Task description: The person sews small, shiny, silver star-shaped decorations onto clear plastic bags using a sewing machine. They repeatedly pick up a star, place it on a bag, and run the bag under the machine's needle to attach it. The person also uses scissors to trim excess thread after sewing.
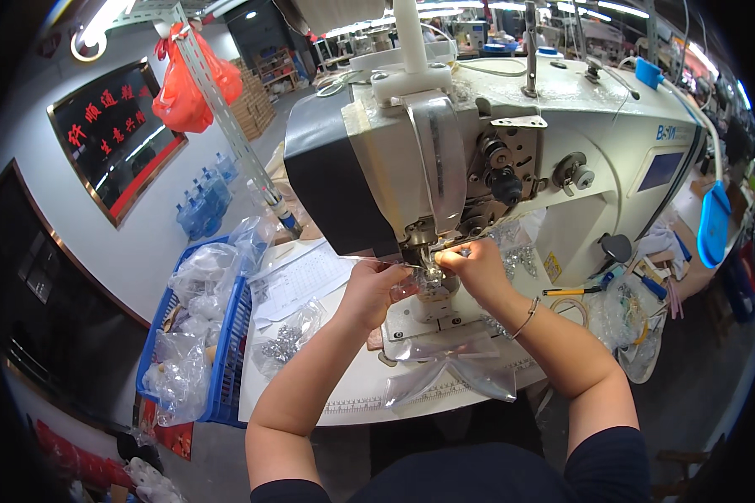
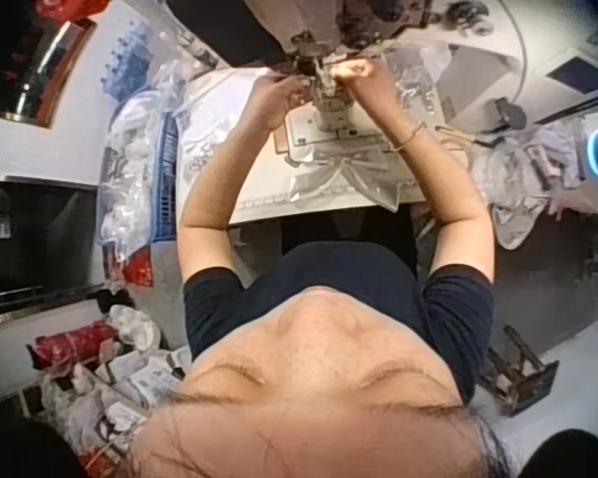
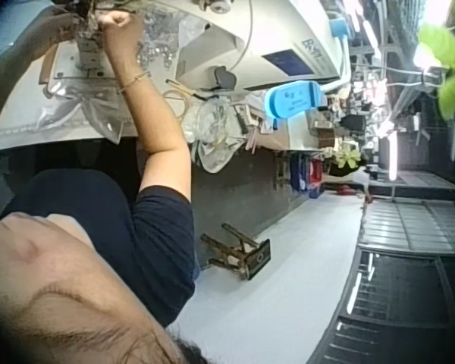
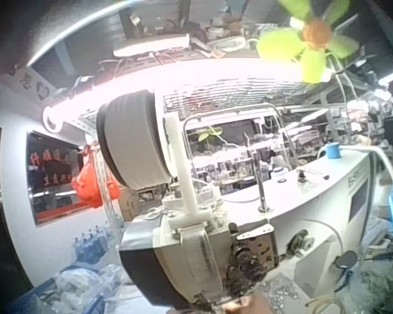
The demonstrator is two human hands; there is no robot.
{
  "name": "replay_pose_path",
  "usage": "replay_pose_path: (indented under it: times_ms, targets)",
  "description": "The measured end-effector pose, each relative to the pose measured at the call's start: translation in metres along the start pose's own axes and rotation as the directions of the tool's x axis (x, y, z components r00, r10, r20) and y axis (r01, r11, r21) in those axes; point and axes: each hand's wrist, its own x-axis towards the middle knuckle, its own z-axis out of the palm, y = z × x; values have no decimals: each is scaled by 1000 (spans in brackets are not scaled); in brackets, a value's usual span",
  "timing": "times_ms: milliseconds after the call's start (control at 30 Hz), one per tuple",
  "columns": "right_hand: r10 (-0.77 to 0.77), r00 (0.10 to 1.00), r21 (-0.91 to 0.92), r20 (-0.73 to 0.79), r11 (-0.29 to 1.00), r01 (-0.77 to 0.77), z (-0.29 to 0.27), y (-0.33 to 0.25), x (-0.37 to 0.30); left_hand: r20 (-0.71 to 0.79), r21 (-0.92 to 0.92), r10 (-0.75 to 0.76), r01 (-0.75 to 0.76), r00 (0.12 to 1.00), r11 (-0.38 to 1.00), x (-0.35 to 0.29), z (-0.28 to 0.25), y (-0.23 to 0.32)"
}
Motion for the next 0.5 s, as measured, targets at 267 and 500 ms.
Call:
replay_pose_path:
  times_ms: [267, 500]
  targets:
    - [30, 998, -5, 60, 1000, -30, -4, -8, -3, -6, 52, 3, -2, 1000, 999, 0, -1, 0]
    - [-12, 999, 54, 34, 998, 10, 1, 1, 1, 9, 82, -13, 12, 1000, 997, 2, -1, 1]
